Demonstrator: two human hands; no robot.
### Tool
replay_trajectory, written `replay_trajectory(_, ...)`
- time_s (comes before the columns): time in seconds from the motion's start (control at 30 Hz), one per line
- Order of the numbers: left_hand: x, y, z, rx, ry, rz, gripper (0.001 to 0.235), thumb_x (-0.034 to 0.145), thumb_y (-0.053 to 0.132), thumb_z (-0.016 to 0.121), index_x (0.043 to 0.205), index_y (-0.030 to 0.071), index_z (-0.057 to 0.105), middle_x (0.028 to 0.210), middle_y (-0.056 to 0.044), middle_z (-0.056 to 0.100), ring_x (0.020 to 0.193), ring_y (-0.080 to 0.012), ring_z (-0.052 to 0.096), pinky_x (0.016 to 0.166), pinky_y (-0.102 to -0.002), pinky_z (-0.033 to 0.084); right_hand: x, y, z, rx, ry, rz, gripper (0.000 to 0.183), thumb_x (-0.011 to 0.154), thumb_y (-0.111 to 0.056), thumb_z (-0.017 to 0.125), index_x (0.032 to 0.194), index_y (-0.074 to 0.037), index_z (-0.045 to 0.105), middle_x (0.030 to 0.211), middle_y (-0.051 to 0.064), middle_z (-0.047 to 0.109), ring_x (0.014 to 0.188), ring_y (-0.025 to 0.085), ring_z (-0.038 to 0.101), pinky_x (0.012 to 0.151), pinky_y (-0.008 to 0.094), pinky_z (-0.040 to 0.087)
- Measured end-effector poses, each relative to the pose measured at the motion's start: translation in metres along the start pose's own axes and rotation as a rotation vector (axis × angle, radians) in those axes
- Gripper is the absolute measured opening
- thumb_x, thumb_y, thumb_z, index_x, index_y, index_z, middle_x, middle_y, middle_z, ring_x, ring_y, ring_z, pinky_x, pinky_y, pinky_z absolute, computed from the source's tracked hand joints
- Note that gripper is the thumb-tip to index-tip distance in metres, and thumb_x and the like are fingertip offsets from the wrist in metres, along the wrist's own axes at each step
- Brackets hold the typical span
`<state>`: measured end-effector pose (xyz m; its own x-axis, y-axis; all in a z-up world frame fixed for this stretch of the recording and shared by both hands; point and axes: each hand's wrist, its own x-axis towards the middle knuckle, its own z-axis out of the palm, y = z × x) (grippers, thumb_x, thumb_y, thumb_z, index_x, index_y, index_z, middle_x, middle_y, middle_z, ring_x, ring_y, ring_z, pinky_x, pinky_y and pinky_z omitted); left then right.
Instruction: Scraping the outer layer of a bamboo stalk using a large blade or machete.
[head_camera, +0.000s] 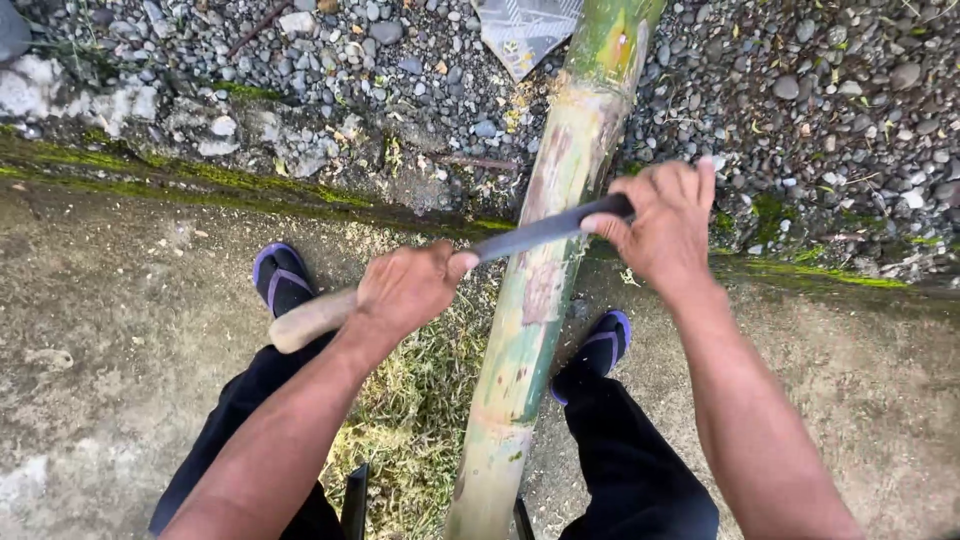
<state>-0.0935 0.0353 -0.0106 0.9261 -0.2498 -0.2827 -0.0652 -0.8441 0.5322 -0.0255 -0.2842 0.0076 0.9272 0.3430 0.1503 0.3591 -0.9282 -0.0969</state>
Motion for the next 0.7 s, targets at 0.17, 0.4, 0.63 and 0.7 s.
replay_trajectory(0.17, 0.080, 0.039, -0.034, -0.048, 0.006, -0.120, 0.055, 0.107, 0.054, 0.035, 0.103, 0.010, 0.068, 0.076, -0.018, 0.072, 0.073, -0.0356, 0.073, 0.070, -0.054, 0.057, 0.085, 0.063, -0.004, -0.017, 0.096, -0.099, 0.054, 0.085, -0.060, 0.077, 0.113, -0.014, 0.073, 0.123, 0.010, 0.060, 0.137, 0.034, 0.045, 0.129, 0.059, 0.013)
replay_trajectory(0.4, 0.103, 0.034, -0.012, -0.105, 0.181, -0.080, 0.050, 0.101, 0.054, 0.044, 0.100, 0.013, 0.074, 0.085, -0.017, 0.074, 0.082, -0.0383, 0.071, 0.073, -0.056, 0.053, 0.107, 0.060, -0.029, 0.242, 0.057, -0.032, 0.053, 0.078, -0.057, 0.075, 0.114, -0.019, 0.069, 0.127, 0.006, 0.058, 0.136, 0.036, 0.039, 0.121, 0.053, 0.026)
replay_trajectory(0.63, 0.008, 0.011, 0.009, -0.026, -0.079, -0.104, 0.062, 0.108, 0.057, 0.030, 0.097, 0.010, 0.067, 0.063, -0.008, 0.061, 0.050, -0.0230, 0.061, 0.048, -0.047, 0.055, -0.002, 0.002, 0.000, -0.213, 0.003, 0.033, 0.049, 0.081, -0.056, 0.075, 0.113, -0.019, 0.075, 0.139, 0.013, 0.058, 0.143, 0.037, 0.040, 0.126, 0.055, 0.014)
replay_trajectory(0.7, -0.003, 0.001, 0.019, -0.029, -0.099, -0.082, 0.063, 0.104, 0.060, 0.031, 0.092, 0.010, 0.067, 0.055, -0.005, 0.058, 0.045, -0.0204, 0.058, 0.047, -0.045, 0.051, -0.020, -0.014, -0.006, -0.097, -0.038, 0.075, 0.062, 0.083, -0.066, 0.069, 0.121, -0.016, 0.072, 0.131, 0.012, 0.059, 0.147, 0.036, 0.038, 0.130, 0.058, 0.010)
